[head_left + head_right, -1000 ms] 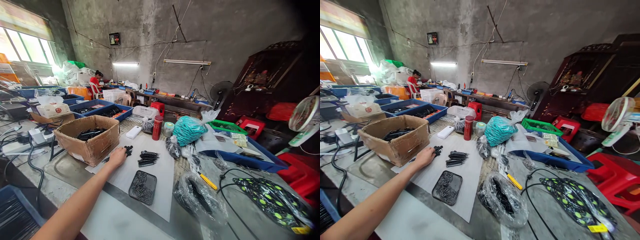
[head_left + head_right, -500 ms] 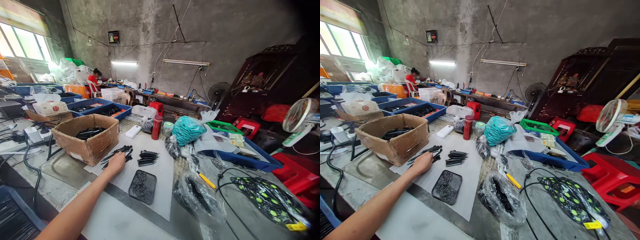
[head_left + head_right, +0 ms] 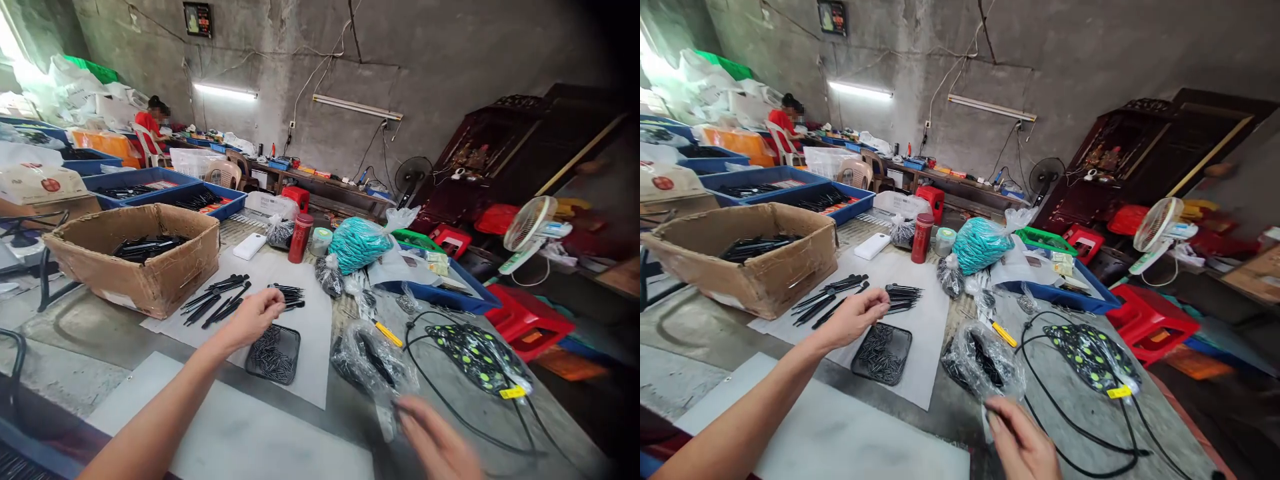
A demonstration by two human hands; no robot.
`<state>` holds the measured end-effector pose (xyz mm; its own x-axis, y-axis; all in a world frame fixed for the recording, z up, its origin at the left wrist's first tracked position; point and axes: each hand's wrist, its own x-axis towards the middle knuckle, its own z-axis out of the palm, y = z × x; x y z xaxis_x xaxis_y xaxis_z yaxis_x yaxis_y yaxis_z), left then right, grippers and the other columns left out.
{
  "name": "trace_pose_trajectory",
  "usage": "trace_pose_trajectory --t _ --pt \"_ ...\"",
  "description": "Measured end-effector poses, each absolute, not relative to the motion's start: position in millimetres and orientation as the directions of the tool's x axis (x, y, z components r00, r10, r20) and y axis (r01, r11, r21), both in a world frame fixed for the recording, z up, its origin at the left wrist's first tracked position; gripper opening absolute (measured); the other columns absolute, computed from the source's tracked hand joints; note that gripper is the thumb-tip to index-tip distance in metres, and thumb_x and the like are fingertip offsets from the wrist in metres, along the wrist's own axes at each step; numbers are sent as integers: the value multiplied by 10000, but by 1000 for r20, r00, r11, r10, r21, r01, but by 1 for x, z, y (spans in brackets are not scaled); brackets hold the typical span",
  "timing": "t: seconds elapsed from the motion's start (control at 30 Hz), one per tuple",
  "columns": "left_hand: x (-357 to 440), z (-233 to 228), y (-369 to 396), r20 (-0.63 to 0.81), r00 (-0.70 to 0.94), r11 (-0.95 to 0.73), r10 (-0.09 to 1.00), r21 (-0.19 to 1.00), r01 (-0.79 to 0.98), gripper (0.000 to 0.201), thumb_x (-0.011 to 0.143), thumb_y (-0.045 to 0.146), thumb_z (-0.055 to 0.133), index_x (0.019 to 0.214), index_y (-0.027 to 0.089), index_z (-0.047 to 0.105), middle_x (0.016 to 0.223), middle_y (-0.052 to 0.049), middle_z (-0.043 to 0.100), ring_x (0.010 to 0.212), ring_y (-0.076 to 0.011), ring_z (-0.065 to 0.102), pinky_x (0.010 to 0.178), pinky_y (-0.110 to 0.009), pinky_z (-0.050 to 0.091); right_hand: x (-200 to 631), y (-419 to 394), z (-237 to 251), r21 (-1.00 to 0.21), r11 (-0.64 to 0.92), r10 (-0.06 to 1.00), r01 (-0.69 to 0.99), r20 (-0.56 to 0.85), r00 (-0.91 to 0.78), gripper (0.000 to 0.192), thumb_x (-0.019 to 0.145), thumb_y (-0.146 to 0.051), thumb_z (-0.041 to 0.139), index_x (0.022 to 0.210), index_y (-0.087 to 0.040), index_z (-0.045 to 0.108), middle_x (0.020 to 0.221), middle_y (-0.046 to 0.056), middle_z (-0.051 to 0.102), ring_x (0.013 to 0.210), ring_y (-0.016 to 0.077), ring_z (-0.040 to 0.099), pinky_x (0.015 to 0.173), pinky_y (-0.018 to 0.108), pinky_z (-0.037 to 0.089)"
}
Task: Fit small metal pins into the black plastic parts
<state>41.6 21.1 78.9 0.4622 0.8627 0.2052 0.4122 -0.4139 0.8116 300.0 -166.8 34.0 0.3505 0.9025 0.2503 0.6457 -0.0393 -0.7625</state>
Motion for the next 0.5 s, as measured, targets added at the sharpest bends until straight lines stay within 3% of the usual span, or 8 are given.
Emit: trace_pose_trajectory --t 0.1,0.2,0.33,0.5 --pt "58 78 12 184 581 -323 793 935 144 168 738 312 476 678 156 493 545 46 440 491 -76 381 469 -189 306 268 -121 66 -691 129 913 711 363 187 283 771 -334 465 969 -184 600 928 82 616 780 174 575 669 246 468" --pt "66 69 7 149 598 -204 787 979 25 185 685 320 552 656 140 520 551 37 485 487 -67 396 454 -179 305 242 -84 77 -636 261 911 727 412 34 314 798 -284 445 1071 -160 538 912 76 598 697 141 550 655 258 451" --pt "63 58 8 70 572 -9 817 994 -109 228 613 326 642 651 138 519 508 41 524 439 -61 429 438 -177 335 225 -57 69 -625 351 906 698 414 -85 200 810 -233 432 867 -156 609 762 46 605 702 142 545 653 249 424" --pt "58 49 15 -23 533 223 846 923 -314 323 526 314 730 700 136 525 510 17 586 433 -79 506 437 -178 375 213 -47 55 -692 323 912 646 409 -18 170 798 -236 453 769 -160 603 664 15 583 630 127 524 593 232 407"
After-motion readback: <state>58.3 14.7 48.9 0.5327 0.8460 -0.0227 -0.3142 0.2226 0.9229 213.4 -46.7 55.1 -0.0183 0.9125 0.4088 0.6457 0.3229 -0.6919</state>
